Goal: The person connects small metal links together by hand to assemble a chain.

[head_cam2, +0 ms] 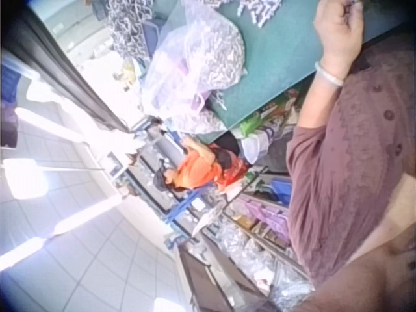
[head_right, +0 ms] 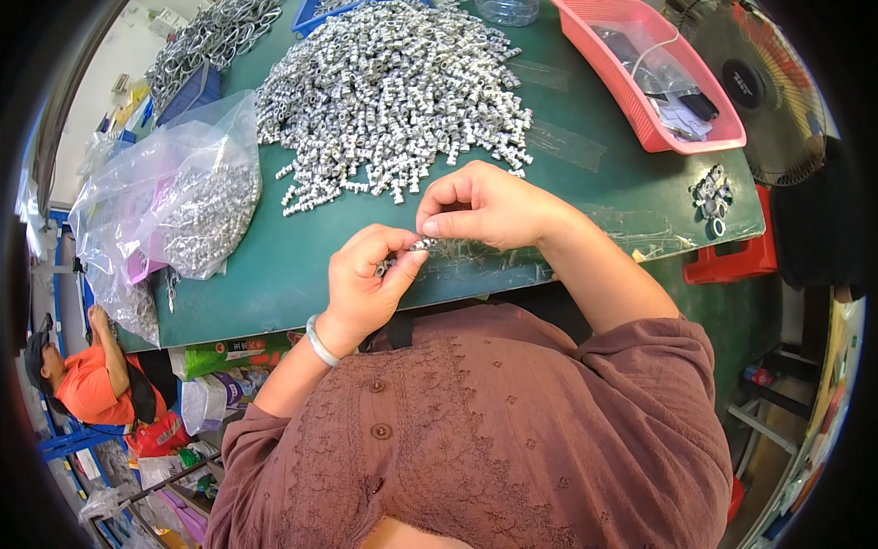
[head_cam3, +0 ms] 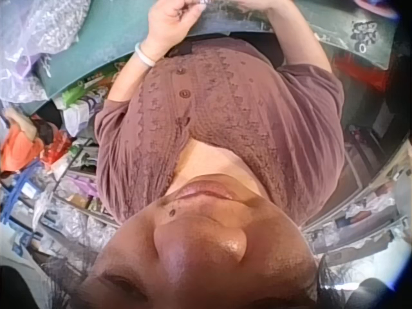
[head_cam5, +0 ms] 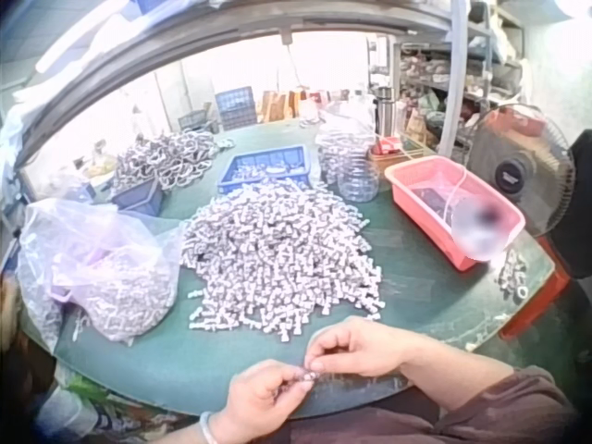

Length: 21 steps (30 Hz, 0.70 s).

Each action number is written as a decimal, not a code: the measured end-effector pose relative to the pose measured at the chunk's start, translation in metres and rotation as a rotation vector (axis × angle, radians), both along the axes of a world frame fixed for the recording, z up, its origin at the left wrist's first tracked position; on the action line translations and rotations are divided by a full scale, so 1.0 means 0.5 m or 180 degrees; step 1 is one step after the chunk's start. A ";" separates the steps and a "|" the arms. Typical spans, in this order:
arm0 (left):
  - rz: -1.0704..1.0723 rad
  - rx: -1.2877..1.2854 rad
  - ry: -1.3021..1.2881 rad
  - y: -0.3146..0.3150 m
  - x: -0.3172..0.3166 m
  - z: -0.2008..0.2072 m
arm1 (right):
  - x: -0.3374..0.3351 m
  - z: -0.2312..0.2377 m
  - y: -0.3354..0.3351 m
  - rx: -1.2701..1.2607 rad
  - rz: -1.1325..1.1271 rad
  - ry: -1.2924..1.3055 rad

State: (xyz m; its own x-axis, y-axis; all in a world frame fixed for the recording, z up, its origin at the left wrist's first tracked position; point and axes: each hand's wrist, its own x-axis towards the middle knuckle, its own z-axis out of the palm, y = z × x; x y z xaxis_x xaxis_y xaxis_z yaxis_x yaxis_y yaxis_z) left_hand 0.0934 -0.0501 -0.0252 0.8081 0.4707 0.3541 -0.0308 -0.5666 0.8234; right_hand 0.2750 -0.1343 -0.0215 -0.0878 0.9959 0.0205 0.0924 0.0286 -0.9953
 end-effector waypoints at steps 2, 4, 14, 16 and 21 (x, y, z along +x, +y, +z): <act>0.0031 0.0110 -0.0025 -0.003 0.000 0.002 | -0.003 0.000 -0.002 0.0032 -0.0016 0.0035; 0.0052 0.0143 -0.0064 -0.003 -0.001 0.000 | -0.004 0.002 -0.003 0.0006 0.0006 0.0151; -0.0484 -0.4127 -0.0082 0.020 -0.016 -0.028 | -0.024 0.025 -0.015 -0.0098 -0.0123 0.0998; -0.0833 -0.4760 -0.0262 0.024 -0.017 -0.033 | -0.025 0.029 -0.018 -0.0049 -0.0178 0.0881; -0.1163 -0.5196 -0.0399 0.030 -0.018 -0.036 | -0.004 0.012 -0.022 0.0314 -0.0708 -0.0275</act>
State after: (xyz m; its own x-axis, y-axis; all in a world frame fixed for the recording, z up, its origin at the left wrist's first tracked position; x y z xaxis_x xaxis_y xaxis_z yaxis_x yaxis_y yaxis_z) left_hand 0.0845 -0.0352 -0.0433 0.9573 0.1917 -0.2164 -0.0653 0.8726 0.4841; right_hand 0.2729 -0.1455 -0.0153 0.1277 0.9845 0.1206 0.1920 0.0947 -0.9768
